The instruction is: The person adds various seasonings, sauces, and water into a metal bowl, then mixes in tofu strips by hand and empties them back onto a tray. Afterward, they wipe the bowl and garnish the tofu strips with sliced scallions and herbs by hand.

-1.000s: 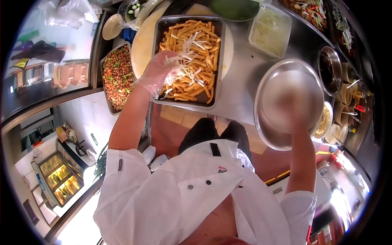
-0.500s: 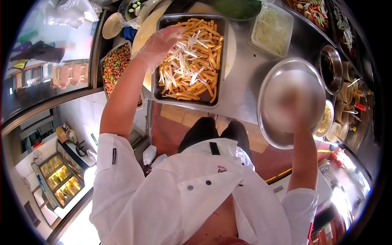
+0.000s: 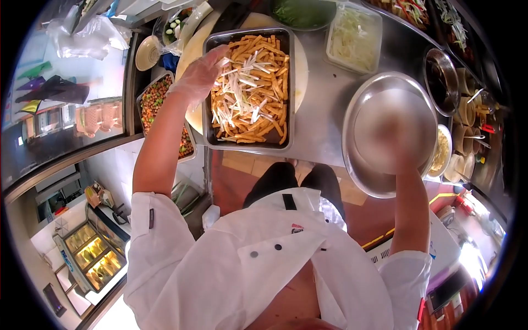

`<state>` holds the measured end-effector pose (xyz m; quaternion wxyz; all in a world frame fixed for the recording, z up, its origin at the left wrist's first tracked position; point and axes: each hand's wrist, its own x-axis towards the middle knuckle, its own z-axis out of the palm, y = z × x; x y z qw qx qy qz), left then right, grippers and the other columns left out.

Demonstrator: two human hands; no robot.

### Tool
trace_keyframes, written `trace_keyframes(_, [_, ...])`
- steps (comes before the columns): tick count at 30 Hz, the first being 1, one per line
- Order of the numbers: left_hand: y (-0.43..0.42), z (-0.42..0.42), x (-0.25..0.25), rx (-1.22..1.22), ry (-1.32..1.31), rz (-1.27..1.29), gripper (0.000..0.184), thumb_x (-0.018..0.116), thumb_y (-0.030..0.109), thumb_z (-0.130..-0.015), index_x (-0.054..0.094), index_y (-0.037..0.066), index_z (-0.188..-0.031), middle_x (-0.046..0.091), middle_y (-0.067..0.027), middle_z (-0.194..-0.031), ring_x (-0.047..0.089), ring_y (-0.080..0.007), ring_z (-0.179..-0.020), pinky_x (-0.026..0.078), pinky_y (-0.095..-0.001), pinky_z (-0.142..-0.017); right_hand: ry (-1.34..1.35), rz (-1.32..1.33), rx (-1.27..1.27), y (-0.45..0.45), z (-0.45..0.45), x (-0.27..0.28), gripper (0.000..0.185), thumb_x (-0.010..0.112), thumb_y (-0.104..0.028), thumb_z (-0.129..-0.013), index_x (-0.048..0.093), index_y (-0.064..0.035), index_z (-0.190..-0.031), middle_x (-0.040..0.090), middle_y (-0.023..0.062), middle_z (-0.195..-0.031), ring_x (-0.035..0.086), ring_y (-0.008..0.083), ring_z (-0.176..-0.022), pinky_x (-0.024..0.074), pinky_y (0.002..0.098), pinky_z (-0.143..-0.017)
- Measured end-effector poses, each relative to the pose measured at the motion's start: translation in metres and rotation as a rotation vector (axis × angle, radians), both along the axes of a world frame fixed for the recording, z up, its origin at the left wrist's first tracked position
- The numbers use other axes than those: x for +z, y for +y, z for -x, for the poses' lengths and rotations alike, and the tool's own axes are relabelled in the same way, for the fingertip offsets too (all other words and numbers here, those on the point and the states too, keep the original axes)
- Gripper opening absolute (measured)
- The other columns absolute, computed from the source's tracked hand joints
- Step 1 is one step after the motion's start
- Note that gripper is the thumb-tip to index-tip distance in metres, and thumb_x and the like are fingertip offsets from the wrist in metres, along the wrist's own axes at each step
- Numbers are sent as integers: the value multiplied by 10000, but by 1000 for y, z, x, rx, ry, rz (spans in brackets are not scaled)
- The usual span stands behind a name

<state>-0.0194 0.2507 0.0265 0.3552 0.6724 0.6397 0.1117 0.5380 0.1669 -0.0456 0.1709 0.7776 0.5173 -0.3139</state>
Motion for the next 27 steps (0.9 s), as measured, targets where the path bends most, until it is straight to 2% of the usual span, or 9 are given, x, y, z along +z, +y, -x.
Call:
trace_keyframes(2, [8,-16,10,35,105,25,459,460,245,-1047,407,196,-1501,587,-121,-1393,560,-316,-1266,432,-393,-1075,-10,-12,-26,1,7,9,1230,899,-144,-597,181,-263,-1589,161,174,-1631,191,467,-1474,276,424,-1202])
trace_keyframes(4, [23,-20,4,115,139,-17,410,511,202,-1024,508,98,-1421,663,-92,-1235,626,-165,-1042,521,-307,-887,-16,-13,-25,1,4,3,1236,901,-145,-595,178,-267,-1590,148,173,-1636,182,466,-1477,273,423,-1204])
trace_keyframes(5, [30,-17,-10,165,72,-54,402,565,255,-1002,558,81,-1365,677,-74,-1173,639,-156,-1005,529,-293,-833,-24,-14,-24,1,2,0,1241,902,-146,-593,175,-271,-1590,134,172,-1641,174,465,-1480,269,422,-1206])
trace_keyframes(9, [35,-21,-12,222,-65,81,392,574,219,-997,559,61,-1355,675,-72,-1149,624,-151,-945,534,-292,-822,-41,-15,-29,1,1,-3,1242,901,-144,-591,173,-269,-1591,107,171,-1649,160,461,-1485,277,410,-1205])
trace_keyframes(18, [18,-9,-15,260,-210,48,326,554,137,-1008,566,31,-1316,619,-88,-1305,611,-186,-1147,544,-331,-894,-57,-3,-25,1,0,-8,1250,906,-147,-596,161,-264,-1593,96,184,-1650,135,456,-1496,280,397,-1203])
trace_keyframes(20, [11,-3,-22,173,-191,-51,317,523,111,-980,584,38,-1282,651,-131,-1270,667,-199,-985,536,-308,-907,-92,15,22,1,-4,-13,1302,910,-215,-590,97,-279,-1605,65,200,-1653,172,462,-1489,279,404,-1203])
trace_keyframes(21, [8,2,-24,175,-189,-49,317,523,111,-980,584,38,-1282,651,-131,-1270,667,-199,-985,536,-308,-907,-90,17,24,0,-4,-14,1302,910,-215,-590,97,-279,-1605,65,200,-1653,172,462,-1489,279,404,-1203])
trace_keyframes(23, [1,-8,8,295,-215,10,285,562,143,-984,602,20,-1238,687,-126,-1176,667,-187,-996,550,-318,-894,-84,31,2,2,-3,-12,1301,912,-205,-597,94,-281,-1605,52,192,-1656,173,470,-1486,281,400,-1202])
trace_keyframes(27, [-17,-30,58,343,-345,-52,279,574,162,-994,604,15,-1230,706,-105,-1106,671,-180,-993,555,-324,-887,-99,20,26,1,-6,-19,1307,915,-199,-593,93,-279,-1605,45,186,-1657,181,464,-1486,275,395,-1206])
